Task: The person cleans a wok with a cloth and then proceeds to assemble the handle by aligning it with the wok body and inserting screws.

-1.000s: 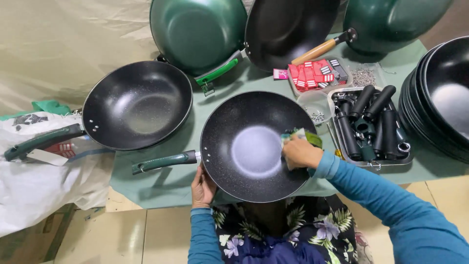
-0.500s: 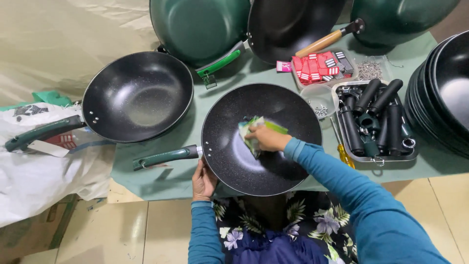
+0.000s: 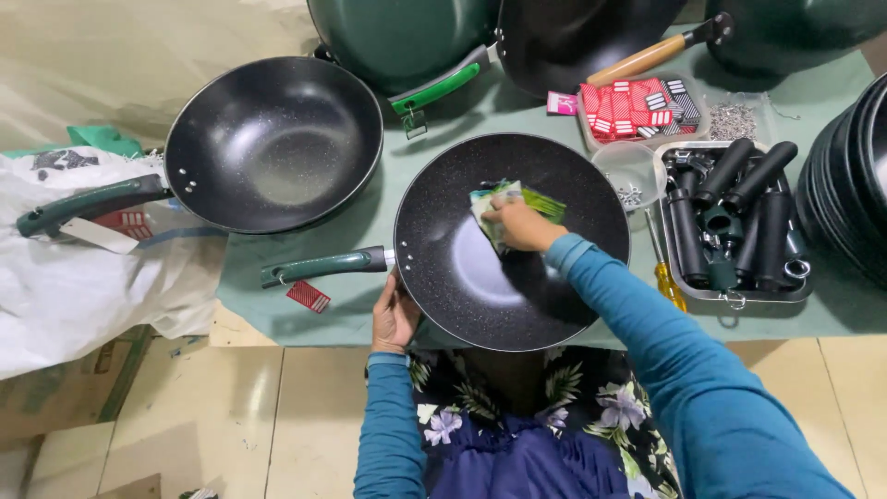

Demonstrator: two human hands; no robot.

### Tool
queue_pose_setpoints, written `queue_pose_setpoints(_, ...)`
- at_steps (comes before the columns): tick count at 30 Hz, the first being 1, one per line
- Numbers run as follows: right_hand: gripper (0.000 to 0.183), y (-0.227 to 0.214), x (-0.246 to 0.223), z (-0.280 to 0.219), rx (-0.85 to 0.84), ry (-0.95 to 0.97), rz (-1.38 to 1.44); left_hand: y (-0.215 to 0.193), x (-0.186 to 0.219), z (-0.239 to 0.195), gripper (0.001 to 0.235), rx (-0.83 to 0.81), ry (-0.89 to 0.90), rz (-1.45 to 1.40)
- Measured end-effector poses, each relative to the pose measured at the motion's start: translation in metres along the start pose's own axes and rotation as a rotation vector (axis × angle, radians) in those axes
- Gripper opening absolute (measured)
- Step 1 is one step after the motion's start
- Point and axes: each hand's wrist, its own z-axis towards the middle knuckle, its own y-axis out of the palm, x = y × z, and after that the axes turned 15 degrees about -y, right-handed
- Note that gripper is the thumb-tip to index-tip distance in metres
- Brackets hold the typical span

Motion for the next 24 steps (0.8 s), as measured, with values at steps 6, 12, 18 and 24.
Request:
queue_pose_setpoints(6, 0.070, 0.005, -0.107, -0.013, -0.159, -0.242, 0.251, 0.002, -0.001, 0.001, 0.041, 0.012, 0.011, -0.024)
queue_pose_setpoints(12, 0.069, -0.042, -0.099, -0.082, -0.443, -0.048, 0.124, 0.009, 0.001, -0.005, 0.038, -0.014, -0.012, -0.022)
queue_pose_setpoints(18, 0.060, -0.032, 0.012, -0.073, -0.225, 0.069, 0.058, 0.005, 0.003, -0.004, 0.039, -0.053, -0.001, -0.011)
queue_pose_setpoints(24, 0.064, -0.011, -0.055, -0.050, -0.114, -0.161, -0.047, 0.009, 0.001, -0.005, 0.040, -0.051, 0.013, 0.016)
